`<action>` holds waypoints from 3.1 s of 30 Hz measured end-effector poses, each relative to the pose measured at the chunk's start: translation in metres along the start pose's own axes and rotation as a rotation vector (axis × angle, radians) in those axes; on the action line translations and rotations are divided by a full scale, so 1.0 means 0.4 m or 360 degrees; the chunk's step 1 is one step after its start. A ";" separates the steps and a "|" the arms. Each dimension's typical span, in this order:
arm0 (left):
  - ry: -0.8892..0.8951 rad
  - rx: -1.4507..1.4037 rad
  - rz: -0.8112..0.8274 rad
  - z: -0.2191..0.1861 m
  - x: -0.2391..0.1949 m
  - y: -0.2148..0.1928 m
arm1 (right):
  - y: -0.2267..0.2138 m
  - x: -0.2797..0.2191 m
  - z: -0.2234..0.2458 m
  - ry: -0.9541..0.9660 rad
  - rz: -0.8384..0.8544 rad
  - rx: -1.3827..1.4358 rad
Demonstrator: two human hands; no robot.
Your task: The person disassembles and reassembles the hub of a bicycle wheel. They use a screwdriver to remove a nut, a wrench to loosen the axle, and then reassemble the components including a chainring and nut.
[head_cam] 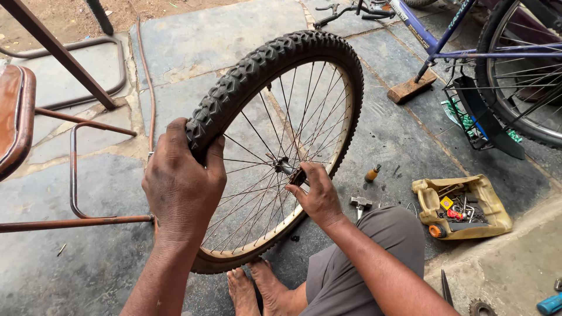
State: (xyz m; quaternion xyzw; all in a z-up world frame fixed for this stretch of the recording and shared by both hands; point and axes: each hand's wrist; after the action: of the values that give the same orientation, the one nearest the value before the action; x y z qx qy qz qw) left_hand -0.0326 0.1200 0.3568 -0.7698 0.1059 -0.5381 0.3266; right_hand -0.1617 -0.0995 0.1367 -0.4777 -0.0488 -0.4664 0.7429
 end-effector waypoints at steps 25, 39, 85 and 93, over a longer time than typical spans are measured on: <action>-0.0016 0.0031 0.0037 0.019 0.023 0.019 | -0.025 0.047 0.079 0.0697 0.0186 0.0272; 0.0078 0.0075 -0.0011 0.018 0.034 0.029 | 0.025 0.046 -0.052 -0.0327 -0.0071 -0.0251; 0.0024 -0.0018 -0.0004 0.035 0.044 0.018 | -0.004 0.051 0.066 0.0836 0.0322 0.0202; -0.0032 -0.0055 0.0013 0.035 0.048 0.023 | 0.012 0.035 0.020 0.0288 0.0176 0.0050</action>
State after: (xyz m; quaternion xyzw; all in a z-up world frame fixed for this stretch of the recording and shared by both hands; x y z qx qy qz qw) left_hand -0.0108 0.1085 0.3627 -0.7803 0.1150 -0.5271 0.3163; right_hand -0.1472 -0.1019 0.1452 -0.4239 0.0376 -0.4651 0.7763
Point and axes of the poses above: each hand's wrist, its own x-axis towards the middle knuckle, its own y-axis out of the palm, z = x × y, and after that the axes turned 15 degrees about y, right-handed
